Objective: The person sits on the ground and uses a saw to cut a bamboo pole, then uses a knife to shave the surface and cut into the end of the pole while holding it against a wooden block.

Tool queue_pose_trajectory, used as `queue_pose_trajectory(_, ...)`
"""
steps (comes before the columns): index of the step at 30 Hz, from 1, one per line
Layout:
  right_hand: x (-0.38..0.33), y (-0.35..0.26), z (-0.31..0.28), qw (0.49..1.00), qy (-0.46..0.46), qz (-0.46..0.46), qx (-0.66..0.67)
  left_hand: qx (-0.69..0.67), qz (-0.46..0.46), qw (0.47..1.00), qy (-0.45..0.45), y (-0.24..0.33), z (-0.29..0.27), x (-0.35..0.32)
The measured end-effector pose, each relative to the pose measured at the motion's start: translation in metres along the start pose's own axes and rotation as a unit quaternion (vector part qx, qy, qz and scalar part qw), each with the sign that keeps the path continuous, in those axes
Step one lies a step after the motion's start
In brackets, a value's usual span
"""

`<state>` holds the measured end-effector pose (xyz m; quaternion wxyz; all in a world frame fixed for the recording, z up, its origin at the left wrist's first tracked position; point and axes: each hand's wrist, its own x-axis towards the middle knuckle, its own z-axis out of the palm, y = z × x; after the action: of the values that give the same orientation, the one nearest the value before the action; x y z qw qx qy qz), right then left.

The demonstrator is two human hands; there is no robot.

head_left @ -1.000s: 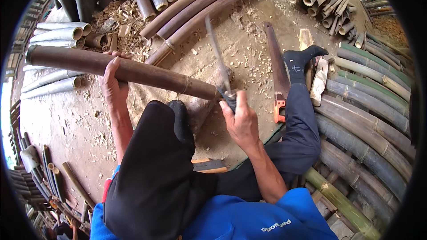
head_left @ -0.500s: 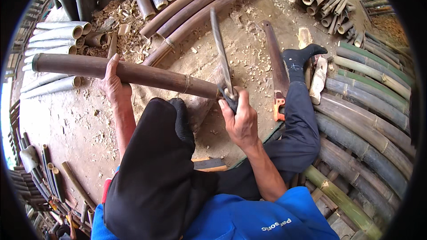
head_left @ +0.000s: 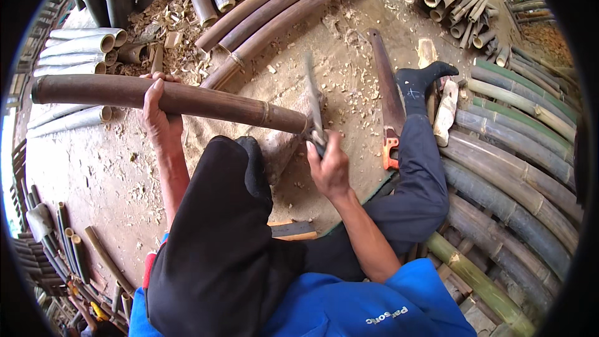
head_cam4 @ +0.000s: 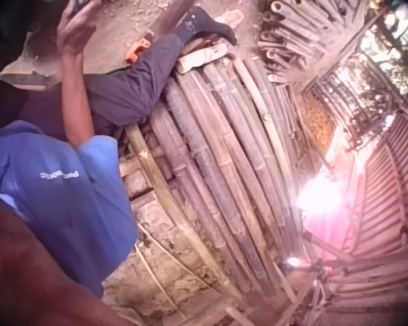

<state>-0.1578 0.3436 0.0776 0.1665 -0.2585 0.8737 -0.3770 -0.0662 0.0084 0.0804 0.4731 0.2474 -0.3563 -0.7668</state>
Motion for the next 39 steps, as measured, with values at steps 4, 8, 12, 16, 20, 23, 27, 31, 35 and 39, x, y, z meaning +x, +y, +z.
queue_pose_trajectory(4,0.011,0.037,0.008,0.980,-0.101,0.129,-0.115,0.001,-0.019,1.000,0.007,0.008,0.005,0.004)
queue_pose_trajectory(8,0.013,-0.025,-0.020,0.998,-0.054,0.026,-0.011,0.076,-0.003,0.978,0.195,0.022,0.011,0.008)
queue_pose_trajectory(12,0.009,-0.020,-0.013,0.999,0.015,-0.051,0.002,0.100,0.031,0.980,0.170,0.006,0.001,0.016)
queue_pose_trajectory(16,0.013,0.046,0.011,0.971,-0.121,0.158,-0.129,0.081,-0.002,0.988,0.131,-0.001,0.007,0.019)
queue_pose_trajectory(20,0.001,-0.022,-0.017,0.993,-0.101,0.053,-0.039,0.090,-0.030,0.990,0.105,0.013,-0.031,0.022)
queue_pose_trajectory(23,0.000,-0.021,-0.013,0.997,0.015,-0.055,0.041,0.066,-0.011,0.996,0.053,0.007,-0.030,0.028)
queue_pose_trajectory(27,0.001,0.036,0.013,0.977,-0.107,0.087,-0.159,0.031,-0.007,0.999,-0.014,0.001,-0.014,0.017)
queue_pose_trajectory(31,-0.002,-0.006,-0.008,0.993,-0.102,0.050,-0.029,0.006,-0.037,0.997,-0.061,0.020,-0.034,0.005)
queue_pose_trajectory(35,-0.012,0.011,0.008,0.999,-0.020,0.023,0.029,0.007,-0.044,0.995,-0.085,0.018,-0.026,0.014)
queue_pose_trajectory(39,0.000,0.021,0.007,0.987,-0.095,0.076,-0.107,0.007,-0.038,0.998,0.041,0.011,-0.006,0.015)
